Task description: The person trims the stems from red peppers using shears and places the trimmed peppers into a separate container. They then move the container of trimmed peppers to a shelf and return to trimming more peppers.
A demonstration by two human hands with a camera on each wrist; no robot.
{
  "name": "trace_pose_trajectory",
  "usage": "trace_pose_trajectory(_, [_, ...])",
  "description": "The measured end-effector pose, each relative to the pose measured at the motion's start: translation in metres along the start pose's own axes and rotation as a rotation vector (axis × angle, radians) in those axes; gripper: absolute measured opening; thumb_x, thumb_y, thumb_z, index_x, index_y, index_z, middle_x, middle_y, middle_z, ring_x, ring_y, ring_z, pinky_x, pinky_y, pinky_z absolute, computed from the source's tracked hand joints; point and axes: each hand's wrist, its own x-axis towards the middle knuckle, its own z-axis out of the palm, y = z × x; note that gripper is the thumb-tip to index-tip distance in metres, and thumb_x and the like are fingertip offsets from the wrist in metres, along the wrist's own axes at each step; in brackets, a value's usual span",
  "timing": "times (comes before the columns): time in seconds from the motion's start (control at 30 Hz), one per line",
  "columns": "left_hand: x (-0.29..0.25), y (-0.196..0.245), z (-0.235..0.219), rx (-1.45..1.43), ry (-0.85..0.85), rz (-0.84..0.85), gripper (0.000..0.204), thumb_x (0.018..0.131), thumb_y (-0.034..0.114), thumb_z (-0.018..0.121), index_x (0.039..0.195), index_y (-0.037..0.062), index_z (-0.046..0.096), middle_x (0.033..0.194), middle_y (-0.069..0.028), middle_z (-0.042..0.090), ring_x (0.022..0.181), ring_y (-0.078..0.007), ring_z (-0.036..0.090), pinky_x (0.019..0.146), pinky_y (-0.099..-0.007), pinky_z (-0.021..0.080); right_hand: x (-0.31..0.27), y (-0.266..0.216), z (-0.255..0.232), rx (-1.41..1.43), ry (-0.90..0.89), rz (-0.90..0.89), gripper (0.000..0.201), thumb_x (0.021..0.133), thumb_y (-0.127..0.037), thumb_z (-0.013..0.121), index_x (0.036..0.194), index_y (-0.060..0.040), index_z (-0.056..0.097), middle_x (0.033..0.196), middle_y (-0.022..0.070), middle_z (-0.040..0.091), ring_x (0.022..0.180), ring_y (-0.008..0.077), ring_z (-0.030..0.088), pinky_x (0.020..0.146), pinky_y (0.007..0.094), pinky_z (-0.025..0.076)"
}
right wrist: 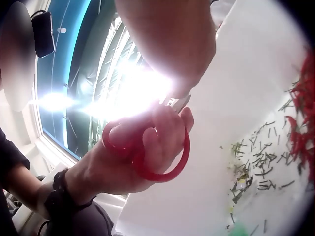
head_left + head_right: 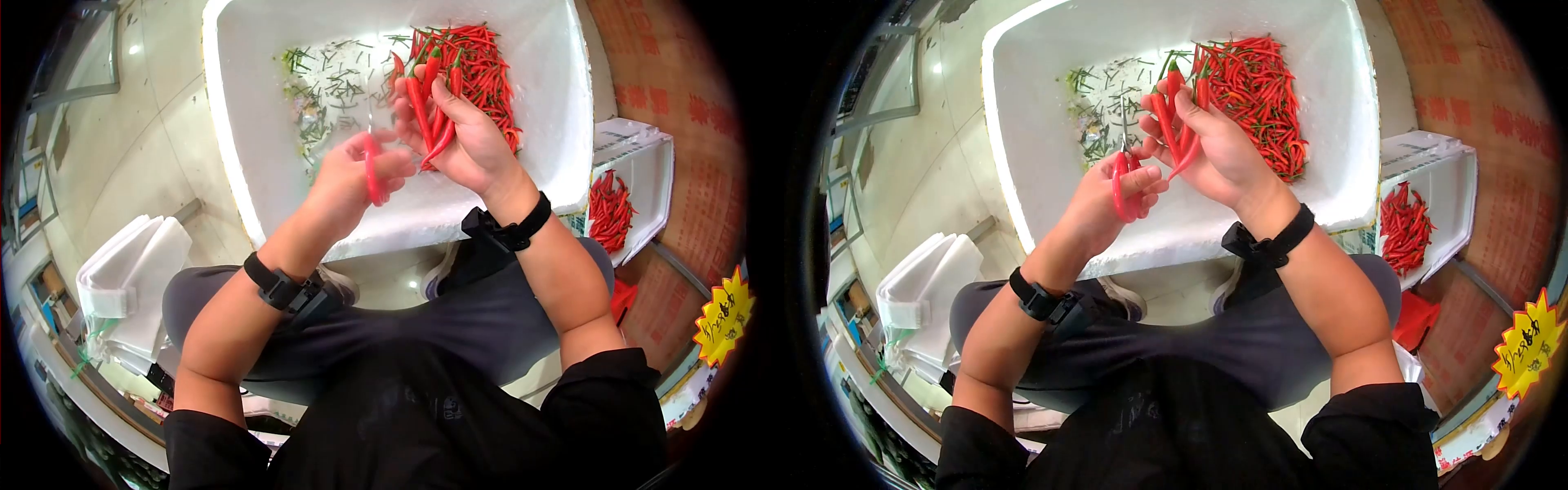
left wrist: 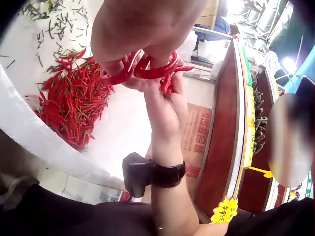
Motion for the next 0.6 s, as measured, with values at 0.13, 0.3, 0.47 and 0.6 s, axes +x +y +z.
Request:
trace_pose_trajectory(0.13, [0.0, 0.003, 0.004, 0.065, 0.04, 0.01, 0.038, 0.088, 0.019, 0.069, 0.117, 0.0056, 0.049, 0.088, -0.0022, 0.06, 0.081, -0.0129, 0.06, 0.062, -0.026, 0.045, -0.007, -0.015, 0.002, 0.144, -0.025, 0.02, 0.025, 0.102, -0.027, 0.046, 0.121, -0.0129, 0.054, 0.123, 0.0074, 0.058, 0.103, 0.0173, 0.058, 0.079, 0.0295, 0.048])
trace_pose_trajectory(0.3, [0.008, 0.006, -0.002, -0.029, -0.011, 0.043, 0.039, 0.09, 0.02, 0.065, 0.12, 0.0012, 0.047, 0.094, -0.0077, 0.061, 0.087, -0.0149, 0.062, 0.064, -0.0249, 0.047, -0.016, -0.03, 0.001, 0.223, -0.167, 0.032, 0.027, 0.102, -0.027, 0.046, 0.123, -0.0114, 0.052, 0.121, 0.0087, 0.058, 0.081, 0.0087, 0.055, 0.053, 0.0173, 0.04])
trace_pose_trajectory(0.47, [0.003, 0.026, 0.013, 0.243, 0.004, 0.25, 0.048, 0.091, 0.019, 0.063, 0.131, -0.0001, 0.043, 0.105, -0.0128, 0.063, 0.092, -0.0172, 0.063, 0.071, -0.0263, 0.048, -0.023, -0.034, 0.003, -0.296, -0.149, -0.022, 0.031, 0.101, -0.027, 0.049, 0.122, -0.005, 0.049, 0.108, 0.0119, 0.063, 0.073, 0.0072, 0.053, 0.05, 0.0178, 0.037])
trace_pose_trajectory(0.6, [0.0, 0.029, 0.009, 0.223, -0.019, 0.205, 0.045, 0.092, 0.018, 0.063, 0.129, 0.0014, 0.043, 0.111, -0.0137, 0.061, 0.096, -0.0176, 0.063, 0.077, -0.0286, 0.049, -0.022, -0.036, 0.011, -0.625, -0.046, -0.113, 0.034, 0.099, -0.03, 0.052, 0.121, -0.0037, 0.049, 0.099, 0.0084, 0.066, 0.065, 0.0057, 0.052, 0.05, 0.0175, 0.038])
